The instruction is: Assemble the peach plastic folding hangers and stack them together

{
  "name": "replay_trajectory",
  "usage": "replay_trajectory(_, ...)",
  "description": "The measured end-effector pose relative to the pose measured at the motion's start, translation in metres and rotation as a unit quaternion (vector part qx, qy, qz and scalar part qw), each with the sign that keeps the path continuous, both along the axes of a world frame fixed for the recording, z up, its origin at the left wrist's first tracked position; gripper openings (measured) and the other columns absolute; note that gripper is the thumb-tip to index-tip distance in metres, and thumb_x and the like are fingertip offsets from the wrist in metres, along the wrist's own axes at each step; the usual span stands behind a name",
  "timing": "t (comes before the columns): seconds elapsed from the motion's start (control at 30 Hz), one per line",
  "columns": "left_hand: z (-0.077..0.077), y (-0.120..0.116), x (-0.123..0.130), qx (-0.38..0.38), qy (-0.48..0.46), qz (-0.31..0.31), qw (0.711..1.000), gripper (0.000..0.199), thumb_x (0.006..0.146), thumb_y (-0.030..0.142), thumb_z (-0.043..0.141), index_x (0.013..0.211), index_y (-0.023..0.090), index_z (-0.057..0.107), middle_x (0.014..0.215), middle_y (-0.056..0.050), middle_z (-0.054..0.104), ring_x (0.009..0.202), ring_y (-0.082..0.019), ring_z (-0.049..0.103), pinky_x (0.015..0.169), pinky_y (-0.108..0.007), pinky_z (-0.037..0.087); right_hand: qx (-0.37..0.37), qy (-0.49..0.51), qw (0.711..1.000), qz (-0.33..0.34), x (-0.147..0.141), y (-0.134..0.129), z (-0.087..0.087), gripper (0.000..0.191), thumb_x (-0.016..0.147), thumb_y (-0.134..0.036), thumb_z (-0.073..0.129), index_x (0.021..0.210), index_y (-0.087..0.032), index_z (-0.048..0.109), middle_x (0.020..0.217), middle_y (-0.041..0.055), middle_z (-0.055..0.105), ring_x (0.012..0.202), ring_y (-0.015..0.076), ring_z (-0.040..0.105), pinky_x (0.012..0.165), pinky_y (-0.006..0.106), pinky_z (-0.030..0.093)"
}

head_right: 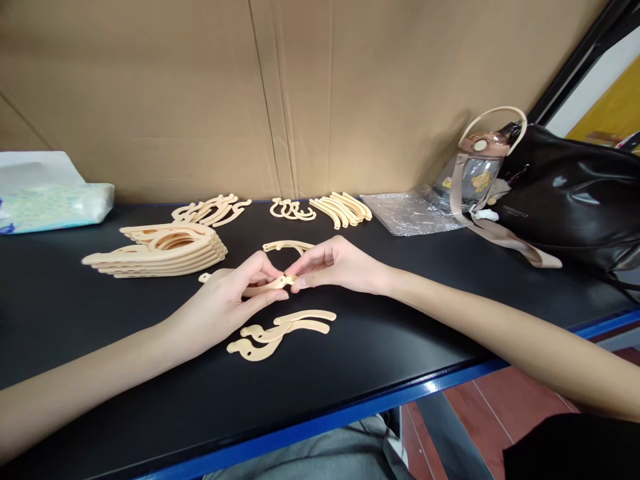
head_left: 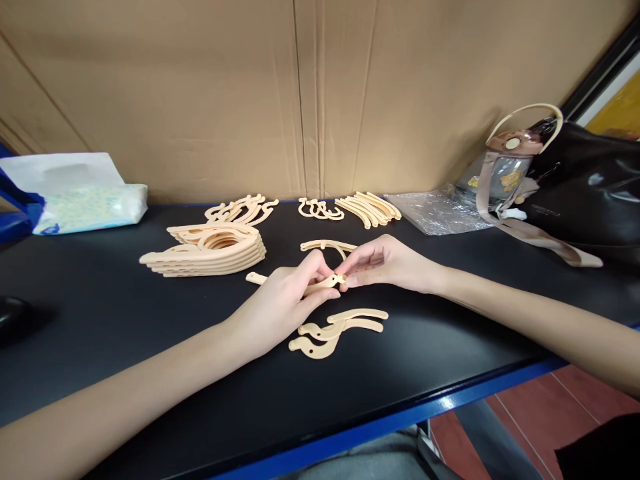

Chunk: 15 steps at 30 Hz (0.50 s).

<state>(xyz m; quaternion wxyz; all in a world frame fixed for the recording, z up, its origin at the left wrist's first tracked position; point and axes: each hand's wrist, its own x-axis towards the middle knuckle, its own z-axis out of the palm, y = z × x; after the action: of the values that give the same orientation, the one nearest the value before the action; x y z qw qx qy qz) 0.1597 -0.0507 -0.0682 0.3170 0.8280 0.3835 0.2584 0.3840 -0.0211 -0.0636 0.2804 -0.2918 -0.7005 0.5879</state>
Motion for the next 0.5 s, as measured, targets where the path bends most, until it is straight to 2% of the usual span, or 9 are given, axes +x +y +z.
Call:
replay_trajectory(0.23, -0.0002, -0.0015, 0.0014, 0.007, 0.012, 0.005, 1.000, 0.011, 0.091, 0.032, 0.055, 0.090, 0.023, 0.049, 0.084, 0.002, 0.069, 0.076, -0.017, 0.069, 0.060, -0.025, 0.051, 0.022, -0.034, 0.999, -0.027, -0.0029, -0.0048, 0.0046, 0.022, 0.073, -0.021, 0.078, 0.094, -0.016, 0.076, 0.087, 0.0023, 0.076, 0.083, 0.0159, 0.071, 0.084, 0.030, 0.055)
replay_trajectory(0.4, 0.0020, -0.0024, 0.0039, 0.018, 0.019, 0.009, 1.000, 0.010, 0.091, 0.032, 0.053, 0.088, 0.023, 0.050, 0.087, 0.001, 0.070, 0.079, -0.018, 0.070, 0.062, -0.026, 0.052, 0.088, -0.082, 0.992, -0.036, -0.0044, -0.0084, 0.0047, 0.022, 0.076, -0.027, 0.075, 0.094, -0.014, 0.075, 0.083, 0.0027, 0.074, 0.075, 0.0145, 0.068, 0.072, 0.027, 0.054)
replay_trajectory(0.5, 0.0018, -0.0009, 0.0043, 0.018, 0.020, 0.015, 1.000, 0.011, 0.092, 0.033, 0.053, 0.089, 0.023, 0.050, 0.088, 0.002, 0.069, 0.079, -0.017, 0.069, 0.063, -0.025, 0.051, 0.096, -0.072, 0.992, -0.028, -0.0050, -0.0085, 0.0045, 0.021, 0.078, -0.027, 0.074, 0.094, -0.013, 0.074, 0.086, 0.0027, 0.073, 0.079, 0.0143, 0.068, 0.075, 0.026, 0.054)
